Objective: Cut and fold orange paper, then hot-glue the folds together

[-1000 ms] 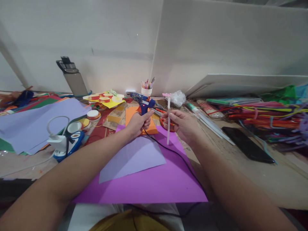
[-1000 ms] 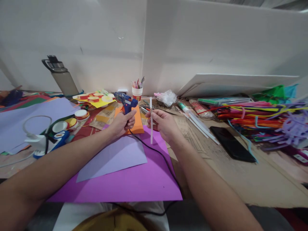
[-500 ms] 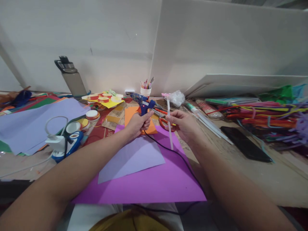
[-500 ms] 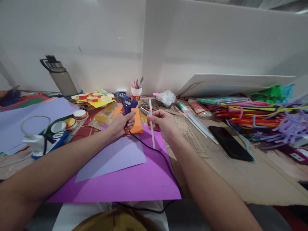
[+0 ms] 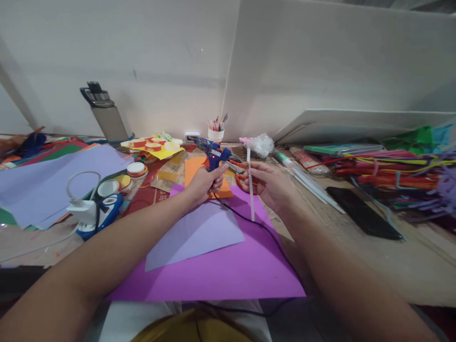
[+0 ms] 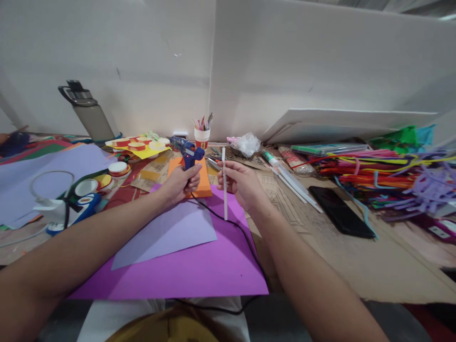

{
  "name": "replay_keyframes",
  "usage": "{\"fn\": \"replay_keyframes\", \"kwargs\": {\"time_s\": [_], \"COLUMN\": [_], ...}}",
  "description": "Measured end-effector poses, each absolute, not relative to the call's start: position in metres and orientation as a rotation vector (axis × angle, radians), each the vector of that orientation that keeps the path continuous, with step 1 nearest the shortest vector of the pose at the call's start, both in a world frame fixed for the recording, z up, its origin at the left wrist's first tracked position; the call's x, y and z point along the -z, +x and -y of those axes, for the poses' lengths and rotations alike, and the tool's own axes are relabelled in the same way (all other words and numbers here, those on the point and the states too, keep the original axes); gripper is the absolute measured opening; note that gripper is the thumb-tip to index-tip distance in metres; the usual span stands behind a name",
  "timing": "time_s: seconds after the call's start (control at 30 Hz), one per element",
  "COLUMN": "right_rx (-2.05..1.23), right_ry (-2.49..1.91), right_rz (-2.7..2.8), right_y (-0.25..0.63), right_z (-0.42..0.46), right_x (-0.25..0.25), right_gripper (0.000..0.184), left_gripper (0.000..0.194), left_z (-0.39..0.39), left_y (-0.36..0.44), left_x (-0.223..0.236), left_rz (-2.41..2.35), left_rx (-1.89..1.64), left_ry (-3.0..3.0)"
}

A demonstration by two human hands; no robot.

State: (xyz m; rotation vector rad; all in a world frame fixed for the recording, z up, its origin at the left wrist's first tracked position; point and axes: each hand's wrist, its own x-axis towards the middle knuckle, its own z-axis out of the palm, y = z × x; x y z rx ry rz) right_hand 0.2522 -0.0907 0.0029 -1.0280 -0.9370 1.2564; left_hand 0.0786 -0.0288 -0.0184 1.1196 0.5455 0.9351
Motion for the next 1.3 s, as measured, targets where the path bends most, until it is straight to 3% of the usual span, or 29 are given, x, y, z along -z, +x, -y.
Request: {"fn": "replay_keyframes", "kwargs": {"time_s": [0.13, 0.23, 0.37, 0.47, 0.6, 0.7, 0.83, 1.3], "right_rx": [-1.259, -1.235, -1.225, -1.253, -1.273, -1.234, -1.169, -0.528], "right_ry": [-1.009, -1.011, -1.009, -1.016, -0.973, -0.912, -0.887, -0.673], "right_rz": [0.882, 0.886, 0.917, 0.894, 0.751, 0.657, 0.625, 0.791], "right_y": [0.251, 0.25, 0.253, 0.259, 0.263, 0.264, 0.266, 0.27], "right_z": [0.089, 0.088, 0.087, 0.084, 0.081, 0.079, 0.075, 0.08], "right_x": [-0.007, -0.007, -0.003, -0.001, -0.002, -0.003, 0.001, -0.012], "right_gripper": [0.026, 0.015, 0.03, 0.03, 0.02, 0.001, 0.013, 0.018], "left_gripper": [0.05, 0.05, 0.052, 0.052, 0.052, 0.052, 0.05, 0.057], "left_z": [0.03, 0.031, 0.03, 0.03, 0.029, 0.029, 0.03, 0.03], "left_y": [0.079, 0.079, 0.079, 0.079, 0.079, 0.079, 0.079, 0.083], "left_x": [0.018, 0.018, 0.019, 0.02, 0.02, 0.02, 0.02, 0.022], "left_rz": [-0.53, -0.523, -0.528, -0.525, -0.528, -0.531, -0.511, -0.509], "left_rx": [-0.933, -0.939, -0.926, -0.914, -0.898, -0.887, -0.883, -0.923], "left_ry": [1.128, 1.135, 1.138, 1.146, 1.142, 1.13, 1.133, 0.971]}}
